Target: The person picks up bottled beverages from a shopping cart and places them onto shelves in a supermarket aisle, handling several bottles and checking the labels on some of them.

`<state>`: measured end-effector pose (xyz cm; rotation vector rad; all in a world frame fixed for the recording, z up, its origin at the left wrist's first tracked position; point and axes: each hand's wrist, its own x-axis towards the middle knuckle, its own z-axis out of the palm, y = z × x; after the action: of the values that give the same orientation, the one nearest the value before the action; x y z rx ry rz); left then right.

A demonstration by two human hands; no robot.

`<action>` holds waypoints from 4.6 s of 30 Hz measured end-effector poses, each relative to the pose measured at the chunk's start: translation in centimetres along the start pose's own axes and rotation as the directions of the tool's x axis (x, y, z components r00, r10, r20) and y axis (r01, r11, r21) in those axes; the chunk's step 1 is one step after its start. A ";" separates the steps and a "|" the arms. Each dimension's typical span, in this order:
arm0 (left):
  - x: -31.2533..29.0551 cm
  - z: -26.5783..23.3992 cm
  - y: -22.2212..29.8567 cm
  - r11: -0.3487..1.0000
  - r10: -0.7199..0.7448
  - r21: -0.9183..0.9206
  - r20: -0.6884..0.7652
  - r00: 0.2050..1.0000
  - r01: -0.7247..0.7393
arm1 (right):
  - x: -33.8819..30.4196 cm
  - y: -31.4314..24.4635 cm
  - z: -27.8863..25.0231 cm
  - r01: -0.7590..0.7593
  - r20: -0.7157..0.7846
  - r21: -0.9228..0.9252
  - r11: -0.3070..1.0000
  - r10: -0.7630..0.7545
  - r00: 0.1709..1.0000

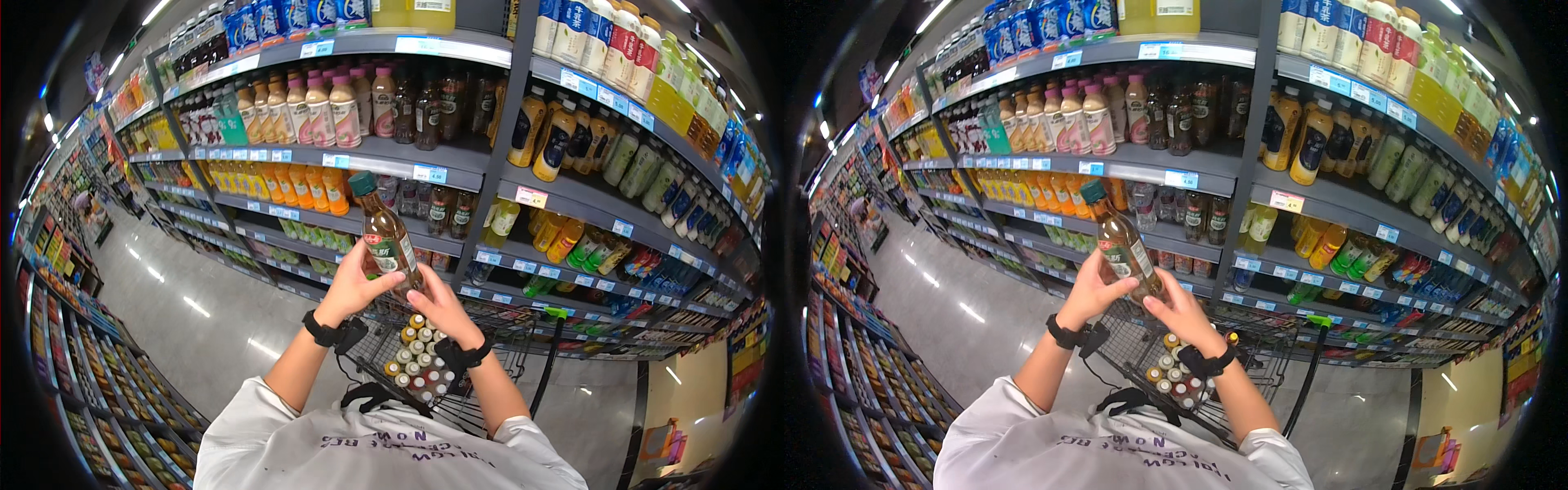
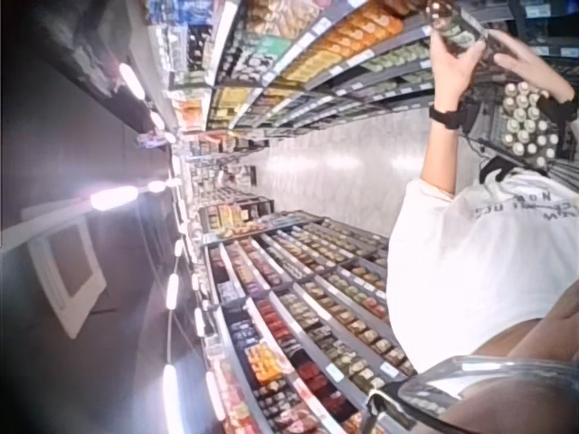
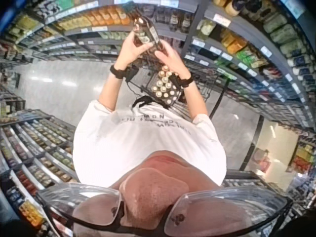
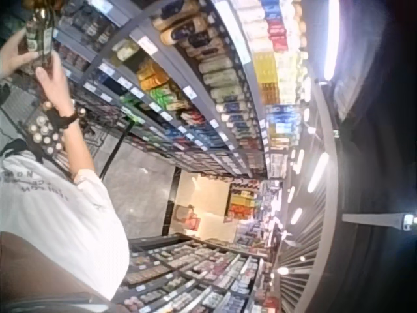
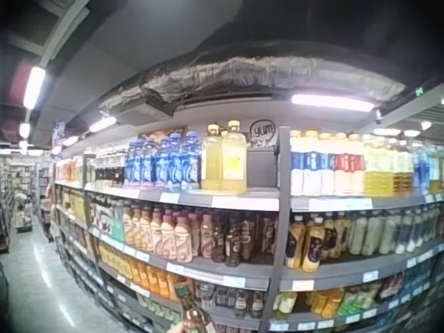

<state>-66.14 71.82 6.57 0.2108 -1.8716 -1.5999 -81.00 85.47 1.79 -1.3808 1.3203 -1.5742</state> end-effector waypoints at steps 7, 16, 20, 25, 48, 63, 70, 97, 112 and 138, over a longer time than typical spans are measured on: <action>12.0 -0.5 1.5 0.822 0.278 0.495 0.084 0.957 -0.282 | 9.7 -3.6 -4.7 0.204 -0.247 -0.656 0.727 -0.461 0.852; 26.2 -5.9 -4.3 0.822 0.444 0.442 -0.100 0.890 -0.360 | 22.5 -0.3 -6.6 0.079 -0.337 -0.748 0.659 -0.479 0.811; 27.9 -9.2 -5.4 0.850 0.337 0.454 -0.076 0.938 -0.269 | 25.4 0.3 -6.2 0.045 -0.327 -0.727 0.685 -0.404 0.855; 30.5 -11.5 -9.0 0.882 0.346 0.354 -0.035 0.937 -0.312 | 27.6 2.8 -6.0 0.091 -0.184 -0.906 0.413 -0.578 0.795; 29.8 -11.1 -9.4 0.913 0.298 0.320 -0.106 0.949 -0.252 | -28.5 14.6 -6.2 -0.897 -0.973 -0.216 -0.386 0.165 0.163; 18.6 -8.1 -8.0 0.655 0.574 0.728 -0.305 0.760 -0.203 | -40.5 19.5 -8.6 -0.995 -0.977 -0.060 -0.074 0.207 0.044; 9.7 -2.5 -17.1 0.745 0.234 0.667 -0.263 0.936 0.001 | -40.5 19.5 -11.8 -0.993 -0.955 -0.118 0.027 0.270 0.120; -2.0 9.6 -55.9 0.141 -0.843 0.666 0.469 0.263 -0.733 | -11.3 28.1 6.4 -0.630 -0.795 -0.088 0.771 0.327 0.511; 3.0 3.9 -59.9 0.094 -0.940 0.639 0.310 0.143 -0.764 | -11.3 29.0 8.9 -0.617 -0.837 0.114 0.779 0.409 0.362; 16.3 0.1 0.3 0.692 -0.598 0.422 0.789 -0.138 -0.585 | -5.1 11.4 2.7 -0.048 -0.038 -0.312 0.949 0.039 0.999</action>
<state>-78.62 63.53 12.90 -1.2367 -3.7439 -0.4510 -78.83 86.33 -10.74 -1.5063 1.6640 -1.4040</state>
